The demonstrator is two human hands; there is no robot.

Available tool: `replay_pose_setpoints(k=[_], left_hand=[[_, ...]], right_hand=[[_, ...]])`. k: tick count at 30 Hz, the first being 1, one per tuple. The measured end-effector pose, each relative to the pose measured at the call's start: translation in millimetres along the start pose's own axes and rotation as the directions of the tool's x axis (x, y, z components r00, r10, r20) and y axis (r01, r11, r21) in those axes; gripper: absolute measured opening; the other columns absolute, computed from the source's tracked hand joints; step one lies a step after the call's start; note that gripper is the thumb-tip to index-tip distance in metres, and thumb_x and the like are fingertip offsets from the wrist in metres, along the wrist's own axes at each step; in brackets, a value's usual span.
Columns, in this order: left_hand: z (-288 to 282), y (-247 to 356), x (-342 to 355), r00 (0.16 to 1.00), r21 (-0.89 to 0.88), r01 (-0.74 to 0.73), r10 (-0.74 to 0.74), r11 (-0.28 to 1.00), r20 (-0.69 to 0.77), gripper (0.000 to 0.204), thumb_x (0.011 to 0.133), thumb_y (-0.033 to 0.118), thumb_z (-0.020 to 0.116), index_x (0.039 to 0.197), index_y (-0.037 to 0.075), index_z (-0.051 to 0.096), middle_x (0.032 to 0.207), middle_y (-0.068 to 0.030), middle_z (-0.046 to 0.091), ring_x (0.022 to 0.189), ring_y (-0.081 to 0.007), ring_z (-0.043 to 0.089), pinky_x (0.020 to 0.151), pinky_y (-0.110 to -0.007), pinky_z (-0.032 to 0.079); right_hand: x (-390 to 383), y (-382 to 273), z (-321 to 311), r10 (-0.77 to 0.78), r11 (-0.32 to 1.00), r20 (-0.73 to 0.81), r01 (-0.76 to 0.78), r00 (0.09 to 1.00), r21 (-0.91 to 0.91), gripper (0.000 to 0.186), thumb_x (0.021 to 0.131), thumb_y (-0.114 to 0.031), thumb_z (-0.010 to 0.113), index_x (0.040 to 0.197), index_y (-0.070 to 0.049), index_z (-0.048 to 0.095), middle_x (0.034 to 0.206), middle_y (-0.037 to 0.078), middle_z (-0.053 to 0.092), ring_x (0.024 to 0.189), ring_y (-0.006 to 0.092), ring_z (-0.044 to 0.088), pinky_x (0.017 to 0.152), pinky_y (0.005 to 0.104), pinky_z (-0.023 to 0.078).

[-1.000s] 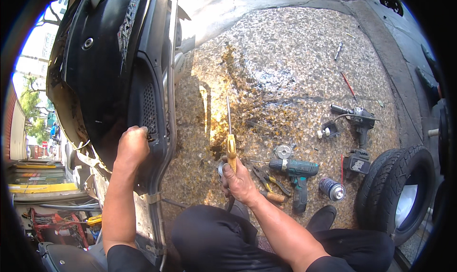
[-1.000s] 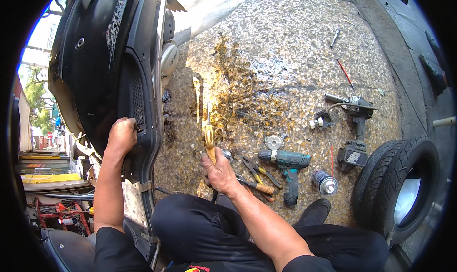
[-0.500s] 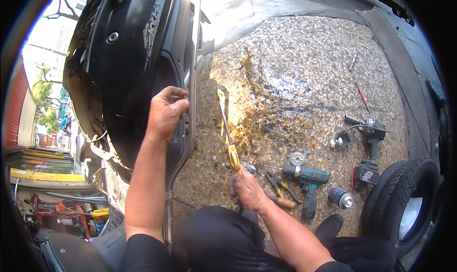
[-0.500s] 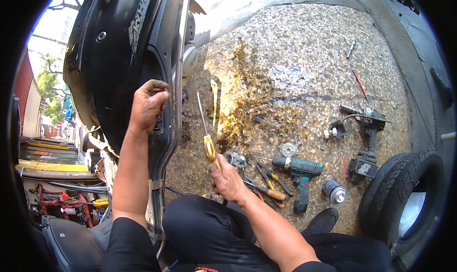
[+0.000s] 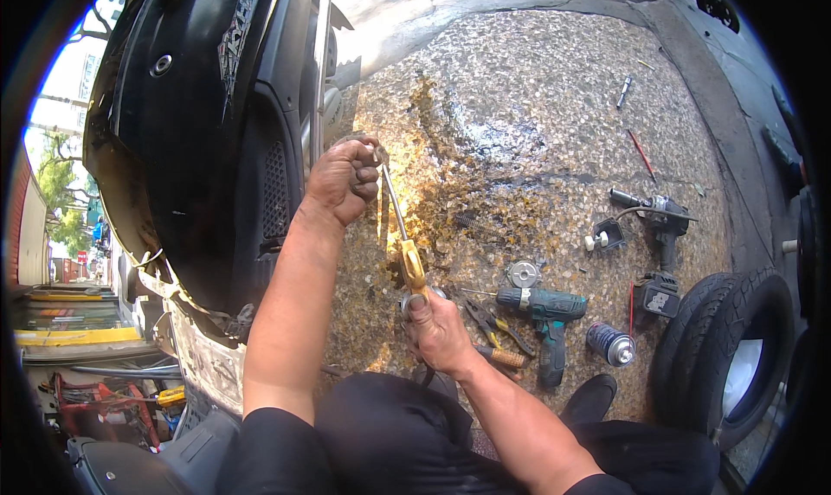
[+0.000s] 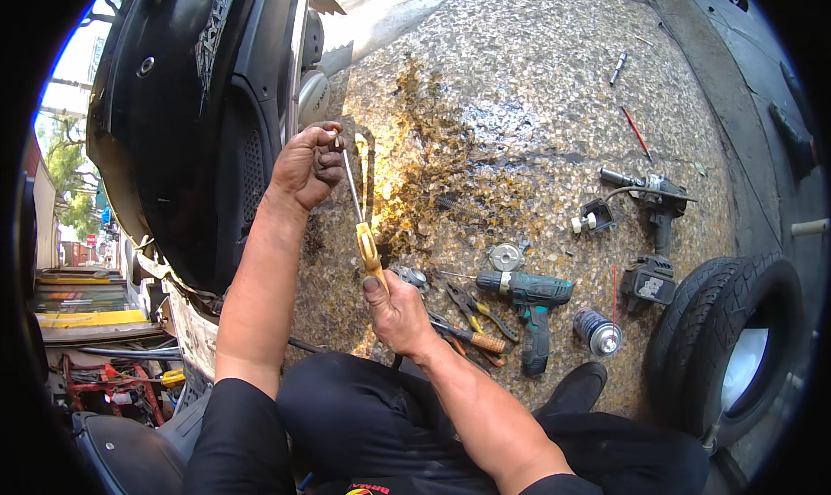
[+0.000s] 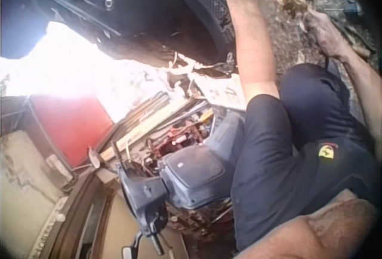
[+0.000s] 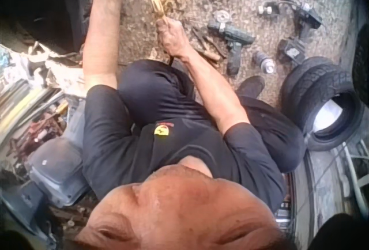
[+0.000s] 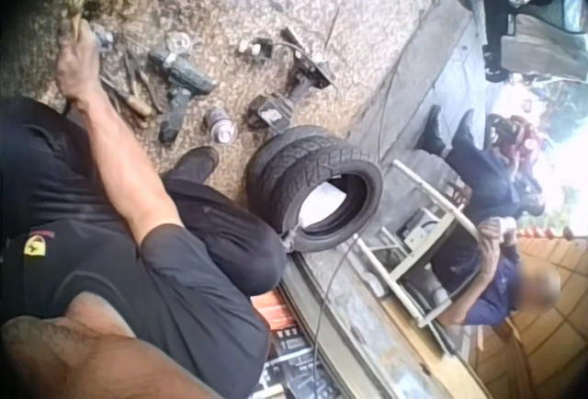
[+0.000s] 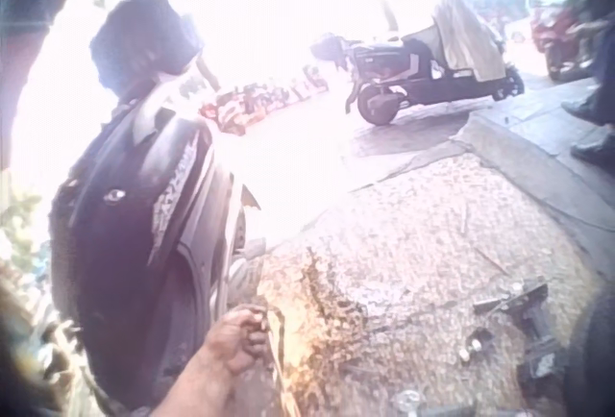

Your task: The person cleans a scooter carburetor by spraying it with a cleaning agent and then blowing it out with an air gun. The person handles the carburetor and a small spring, using a spray can and an air gun to clean the components.

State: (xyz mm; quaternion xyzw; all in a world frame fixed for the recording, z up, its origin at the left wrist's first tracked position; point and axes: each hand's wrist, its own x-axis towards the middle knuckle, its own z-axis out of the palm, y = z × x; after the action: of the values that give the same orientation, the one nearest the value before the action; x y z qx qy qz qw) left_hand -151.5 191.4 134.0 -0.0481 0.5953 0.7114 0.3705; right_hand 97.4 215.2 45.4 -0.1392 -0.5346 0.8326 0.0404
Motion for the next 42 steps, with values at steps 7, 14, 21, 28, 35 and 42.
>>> replay_pose_setpoints(k=[7,14,21,28,35,42], left_hand=[[-0.1,-4.6,2.7,1.000,-0.003,-0.011,0.011,1.000,-0.014,0.013,0.090,0.005,0.053,0.103,0.008,0.055,0.077,-0.0012,0.055,0.050,-0.0035,0.042,0.039,-0.017,0.033],[-2.7,-7.3,2.8,0.998,0.004,0.000,0.000,1.000,0.063,0.018,0.086,0.001,0.052,0.101,0.009,0.056,0.078,0.0013,0.054,0.055,-0.0049,0.044,0.043,-0.018,0.035],[-1.4,-6.0,1.6,0.926,0.311,-0.373,0.370,0.874,0.072,0.014,0.090,0.000,0.060,0.102,0.007,0.061,0.087,-0.0040,0.066,0.062,-0.0061,0.055,0.048,-0.021,0.043],[-7.9,-3.5,1.3,0.912,0.373,-0.409,0.364,0.833,0.189,0.013,0.090,-0.002,0.060,0.100,0.006,0.063,0.089,-0.0040,0.067,0.062,-0.0063,0.056,0.051,-0.020,0.042],[-8.4,-5.8,0.1,0.543,0.792,-0.560,0.615,-0.243,0.572,0.015,0.082,-0.006,0.062,0.096,0.000,0.064,0.089,-0.0119,0.069,0.079,-0.0199,0.070,0.070,-0.031,0.055],[-5.6,-8.6,-5.9,0.474,0.703,-0.575,0.531,-0.418,0.703,0.018,0.078,-0.010,0.063,0.093,0.001,0.062,0.090,-0.0155,0.066,0.084,-0.0341,0.067,0.075,-0.038,0.055]], right_hand=[[2.5,0.4,-0.6,-0.019,1.000,0.003,0.019,1.000,-0.006,0.062,0.100,-0.060,0.043,0.088,0.000,0.053,0.066,0.007,0.049,0.064,0.0172,0.045,0.060,0.0361,0.043],[1.2,4.3,-3.2,0.018,1.000,0.023,-0.018,1.000,-0.016,0.065,0.100,-0.063,0.042,0.089,0.000,0.053,0.068,0.009,0.050,0.065,0.0186,0.046,0.062,0.0372,0.044],[1.5,-1.9,-4.2,-0.039,0.999,0.113,0.037,0.993,0.021,0.067,0.095,-0.068,0.043,0.115,-0.004,0.046,0.060,0.001,0.046,0.047,0.0097,0.046,0.042,0.0256,0.039],[0.2,3.5,-3.4,0.010,1.000,0.038,-0.011,0.999,0.021,0.066,0.100,-0.063,0.040,0.086,0.000,0.053,0.069,0.008,0.050,0.067,0.0172,0.047,0.061,0.0360,0.043],[3.3,-2.2,-2.6,-0.039,0.998,0.023,0.040,0.999,-0.044,0.066,0.100,-0.063,0.040,0.084,0.000,0.051,0.068,0.010,0.050,0.067,0.0194,0.046,0.062,0.0373,0.044],[2.4,-2.4,-2.4,0.063,0.997,0.011,-0.063,0.998,-0.037,0.068,0.100,-0.064,0.040,0.082,0.001,0.052,0.066,0.010,0.050,0.064,0.0197,0.046,0.061,0.0374,0.043]])
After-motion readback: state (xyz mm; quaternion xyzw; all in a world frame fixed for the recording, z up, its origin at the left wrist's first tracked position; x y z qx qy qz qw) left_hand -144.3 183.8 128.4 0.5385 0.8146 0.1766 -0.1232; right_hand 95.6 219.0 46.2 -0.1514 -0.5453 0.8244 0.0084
